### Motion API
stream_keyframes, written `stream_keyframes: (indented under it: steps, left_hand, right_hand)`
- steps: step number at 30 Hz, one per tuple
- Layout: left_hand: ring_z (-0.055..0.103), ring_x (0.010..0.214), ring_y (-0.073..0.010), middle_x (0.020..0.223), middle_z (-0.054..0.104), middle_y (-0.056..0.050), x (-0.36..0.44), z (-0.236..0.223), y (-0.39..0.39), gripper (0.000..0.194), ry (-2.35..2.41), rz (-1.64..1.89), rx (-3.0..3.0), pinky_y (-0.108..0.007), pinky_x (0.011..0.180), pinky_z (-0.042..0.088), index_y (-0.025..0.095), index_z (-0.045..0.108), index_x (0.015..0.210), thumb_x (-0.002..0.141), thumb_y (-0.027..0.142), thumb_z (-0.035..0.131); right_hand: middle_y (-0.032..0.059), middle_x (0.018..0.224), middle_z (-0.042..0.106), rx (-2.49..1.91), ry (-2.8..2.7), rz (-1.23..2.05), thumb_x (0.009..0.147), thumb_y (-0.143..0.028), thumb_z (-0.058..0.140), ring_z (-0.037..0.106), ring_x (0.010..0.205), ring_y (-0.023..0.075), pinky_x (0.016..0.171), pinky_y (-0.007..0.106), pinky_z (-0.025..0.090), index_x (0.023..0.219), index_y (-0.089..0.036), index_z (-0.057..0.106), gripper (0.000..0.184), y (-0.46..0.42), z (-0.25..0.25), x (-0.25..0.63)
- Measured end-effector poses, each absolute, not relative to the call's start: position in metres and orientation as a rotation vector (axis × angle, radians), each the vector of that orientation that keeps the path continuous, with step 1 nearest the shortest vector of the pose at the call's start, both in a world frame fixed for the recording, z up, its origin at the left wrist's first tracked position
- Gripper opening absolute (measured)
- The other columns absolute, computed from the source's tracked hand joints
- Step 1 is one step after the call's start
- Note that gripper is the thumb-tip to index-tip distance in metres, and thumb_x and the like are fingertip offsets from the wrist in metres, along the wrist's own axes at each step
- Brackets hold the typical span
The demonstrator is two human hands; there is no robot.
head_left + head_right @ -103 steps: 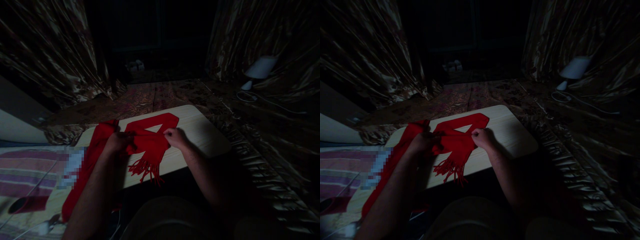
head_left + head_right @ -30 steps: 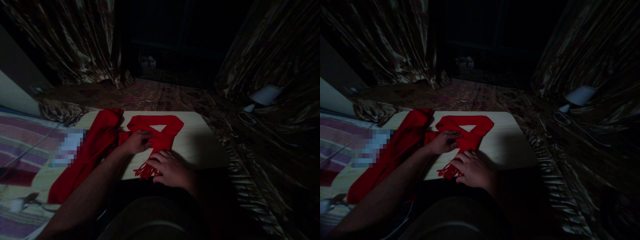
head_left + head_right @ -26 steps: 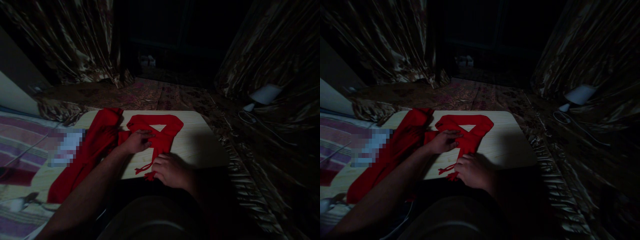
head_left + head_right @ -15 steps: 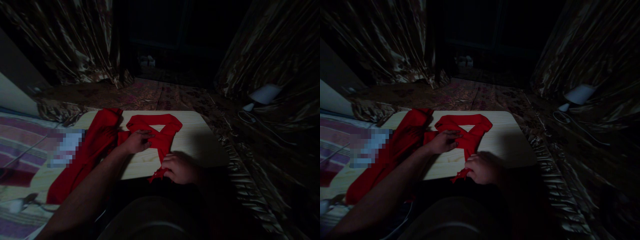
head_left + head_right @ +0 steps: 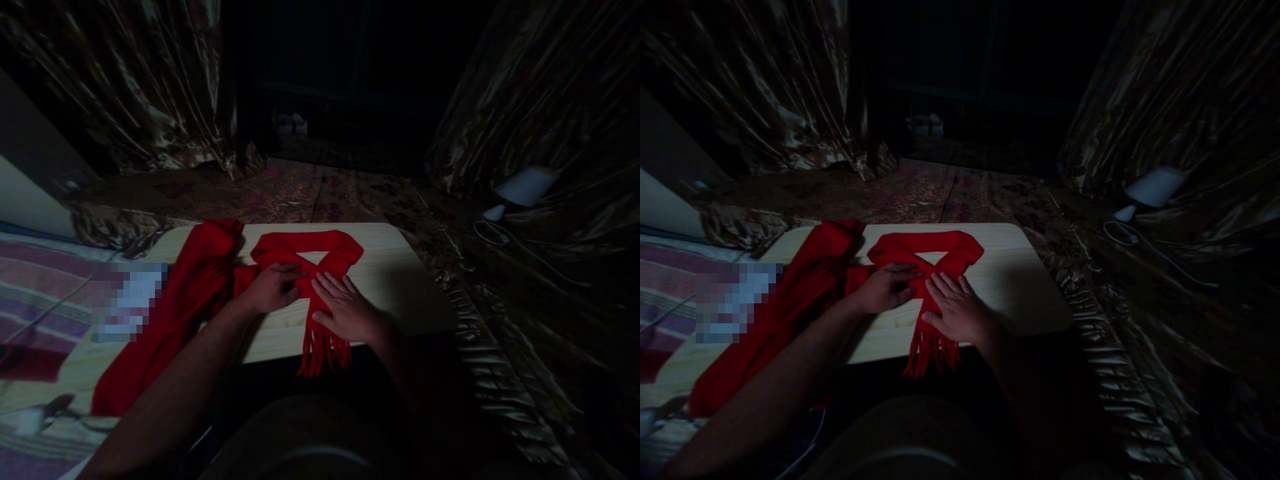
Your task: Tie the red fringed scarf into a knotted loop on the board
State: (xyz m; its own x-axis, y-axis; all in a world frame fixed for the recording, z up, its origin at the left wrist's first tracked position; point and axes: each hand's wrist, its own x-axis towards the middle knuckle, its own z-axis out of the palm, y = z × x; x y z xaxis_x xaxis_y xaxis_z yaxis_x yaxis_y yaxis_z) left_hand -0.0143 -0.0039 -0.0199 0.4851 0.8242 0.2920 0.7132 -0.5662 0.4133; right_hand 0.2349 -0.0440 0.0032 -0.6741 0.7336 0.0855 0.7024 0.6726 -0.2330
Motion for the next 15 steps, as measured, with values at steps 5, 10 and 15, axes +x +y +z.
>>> stream_keyframes:
  steps: [5, 10, 15]
  left_hand:
    - [0.067, 0.108, -0.0243, 0.119, 0.071, -0.012, -0.014, -0.012, -0.01, 0.035, 1.351, 0.945, 2.391, -0.038, 0.097, 0.054, 0.016, 0.075, 0.114, 0.086, 0.028, 0.057]
    - [0.065, 0.103, -0.0251, 0.109, 0.071, -0.011, -0.016, -0.002, -0.014, 0.033, 1.495, 0.95, 2.465, -0.041, 0.095, 0.052, 0.017, 0.075, 0.11, 0.084, 0.026, 0.056]
    - [0.058, 0.119, -0.0319, 0.132, 0.065, -0.013, -0.015, 0.0, -0.017, 0.054, 1.502, 0.593, 2.576, -0.049, 0.098, 0.046, 0.02, 0.064, 0.133, 0.084, 0.043, 0.062]
  right_hand:
    - [0.0103, 0.153, 0.05, -1.05, -2.594, 0.396, 0.104, -0.032, 0.038, 0.044, 0.143, 0.0224, 0.119, 0.046, 0.034, 0.147, -0.02, 0.053, 0.047, -0.027, 0.004, 0.247]
    - [0.008, 0.132, 0.068, -0.965, -2.476, 0.263, 0.082, 0.001, 0.049, 0.06, 0.12, 0.0225, 0.106, 0.042, 0.048, 0.127, -0.019, 0.07, 0.054, -0.02, 0.013, 0.258]
    - [0.0089, 0.132, 0.068, -0.929, -2.624, 0.292, 0.081, 0.003, 0.051, 0.062, 0.119, 0.0227, 0.105, 0.04, 0.048, 0.127, -0.018, 0.07, 0.054, -0.022, 0.02, 0.253]
